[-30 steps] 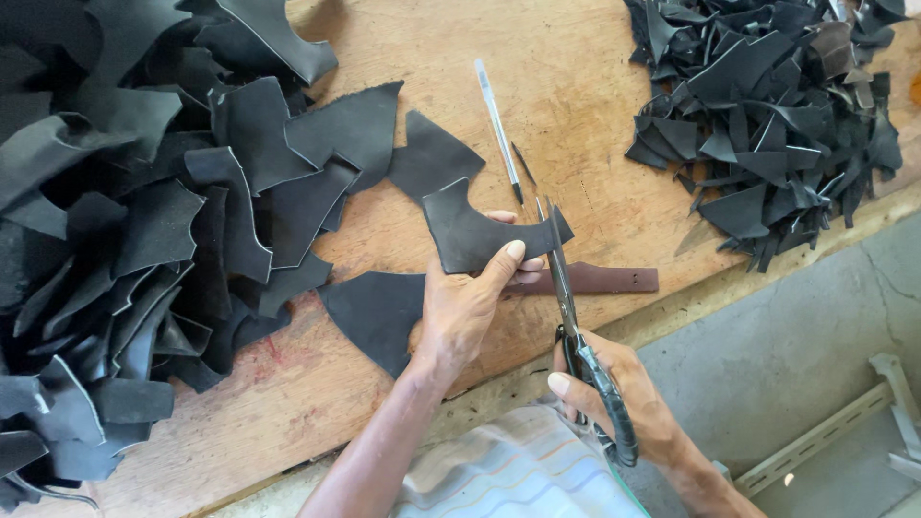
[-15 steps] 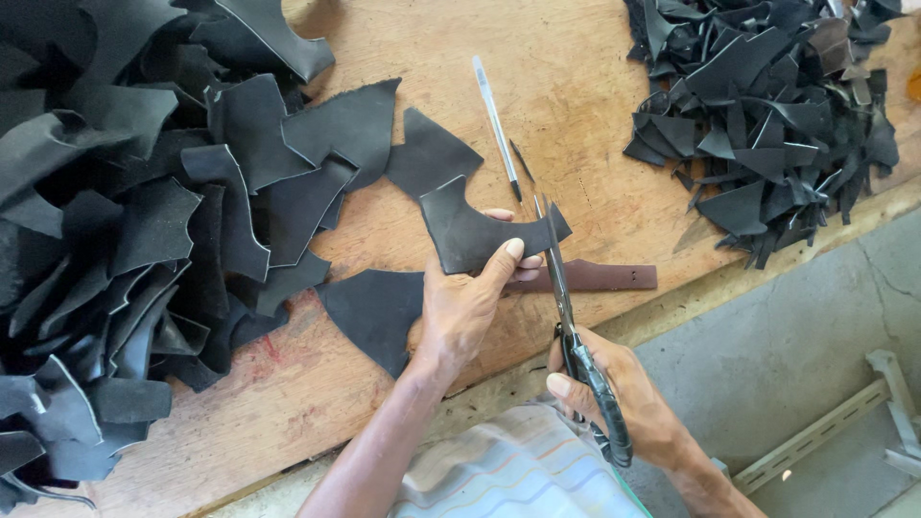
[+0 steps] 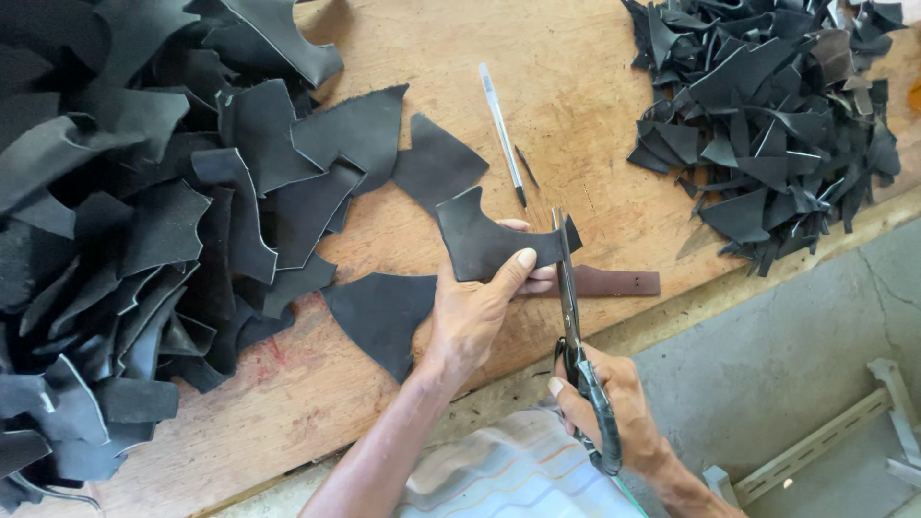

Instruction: The person uses a brown leather template to mark a black leather piece with a pen, then cuts the leather along the marked lines using shears. The person repeats this process for multiple pieces, trimming and shaping them to match the template.

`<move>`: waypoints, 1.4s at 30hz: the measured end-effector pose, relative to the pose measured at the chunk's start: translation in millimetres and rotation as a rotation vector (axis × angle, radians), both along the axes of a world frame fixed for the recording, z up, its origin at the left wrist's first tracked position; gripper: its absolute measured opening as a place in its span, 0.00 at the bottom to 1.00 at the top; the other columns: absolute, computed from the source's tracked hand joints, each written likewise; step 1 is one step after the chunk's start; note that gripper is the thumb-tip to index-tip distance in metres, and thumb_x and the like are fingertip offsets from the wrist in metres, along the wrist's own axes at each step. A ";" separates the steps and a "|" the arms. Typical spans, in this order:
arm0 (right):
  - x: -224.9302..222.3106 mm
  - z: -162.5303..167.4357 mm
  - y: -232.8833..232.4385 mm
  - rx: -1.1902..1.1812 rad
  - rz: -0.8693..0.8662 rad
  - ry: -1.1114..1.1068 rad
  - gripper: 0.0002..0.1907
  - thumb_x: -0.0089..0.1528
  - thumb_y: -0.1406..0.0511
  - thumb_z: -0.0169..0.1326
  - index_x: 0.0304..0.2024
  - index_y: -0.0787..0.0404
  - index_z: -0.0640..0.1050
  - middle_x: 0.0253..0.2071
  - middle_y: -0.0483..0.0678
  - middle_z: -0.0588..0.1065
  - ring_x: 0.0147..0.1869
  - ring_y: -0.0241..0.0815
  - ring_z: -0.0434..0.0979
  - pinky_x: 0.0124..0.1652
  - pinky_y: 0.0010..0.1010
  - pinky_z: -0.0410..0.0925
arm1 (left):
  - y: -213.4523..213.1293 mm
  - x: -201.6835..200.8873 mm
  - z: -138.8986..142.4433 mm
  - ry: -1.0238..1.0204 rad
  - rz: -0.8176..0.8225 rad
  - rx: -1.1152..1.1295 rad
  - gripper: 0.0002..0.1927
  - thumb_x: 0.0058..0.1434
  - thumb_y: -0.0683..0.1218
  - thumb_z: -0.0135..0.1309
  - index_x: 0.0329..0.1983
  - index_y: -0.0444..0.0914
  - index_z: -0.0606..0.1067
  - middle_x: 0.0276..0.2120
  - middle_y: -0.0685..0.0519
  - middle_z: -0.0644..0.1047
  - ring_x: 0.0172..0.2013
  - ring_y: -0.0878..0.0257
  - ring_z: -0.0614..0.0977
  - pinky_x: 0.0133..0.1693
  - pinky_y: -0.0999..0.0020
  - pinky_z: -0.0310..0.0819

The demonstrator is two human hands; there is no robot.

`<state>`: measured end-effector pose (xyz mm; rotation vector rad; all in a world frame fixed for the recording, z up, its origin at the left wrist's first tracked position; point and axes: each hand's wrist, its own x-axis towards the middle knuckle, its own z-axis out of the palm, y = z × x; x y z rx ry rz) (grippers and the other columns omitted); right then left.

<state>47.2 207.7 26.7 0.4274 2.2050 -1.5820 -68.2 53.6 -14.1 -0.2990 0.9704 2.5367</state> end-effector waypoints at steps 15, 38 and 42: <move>-7.9 12.7 9.3 -0.022 0.004 -0.045 0.10 0.60 0.63 0.56 0.30 0.63 0.73 0.20 0.42 0.71 0.23 0.33 0.74 0.25 0.27 0.69 | -1.7 1.6 6.3 0.054 -0.112 -0.083 0.16 0.66 0.36 0.56 0.55 0.30 0.70 0.42 0.44 0.80 0.38 0.61 0.85 0.42 0.65 0.87; 3.6 -6.5 38.7 -0.354 -0.136 0.092 0.19 0.59 0.58 0.64 0.36 0.68 0.74 0.20 0.44 0.72 0.18 0.33 0.73 0.19 0.23 0.68 | -12.1 -7.6 5.0 -0.034 -0.085 -0.143 0.11 0.60 0.38 0.62 0.44 0.30 0.76 0.34 0.46 0.82 0.31 0.60 0.85 0.33 0.67 0.82; 7.1 -7.3 42.9 -0.421 -0.125 0.067 0.23 0.60 0.54 0.63 0.37 0.69 0.74 0.22 0.44 0.71 0.20 0.33 0.73 0.21 0.23 0.68 | -16.8 -11.5 6.5 0.003 -0.089 -0.144 0.12 0.61 0.38 0.63 0.45 0.30 0.75 0.33 0.46 0.82 0.31 0.62 0.84 0.33 0.68 0.81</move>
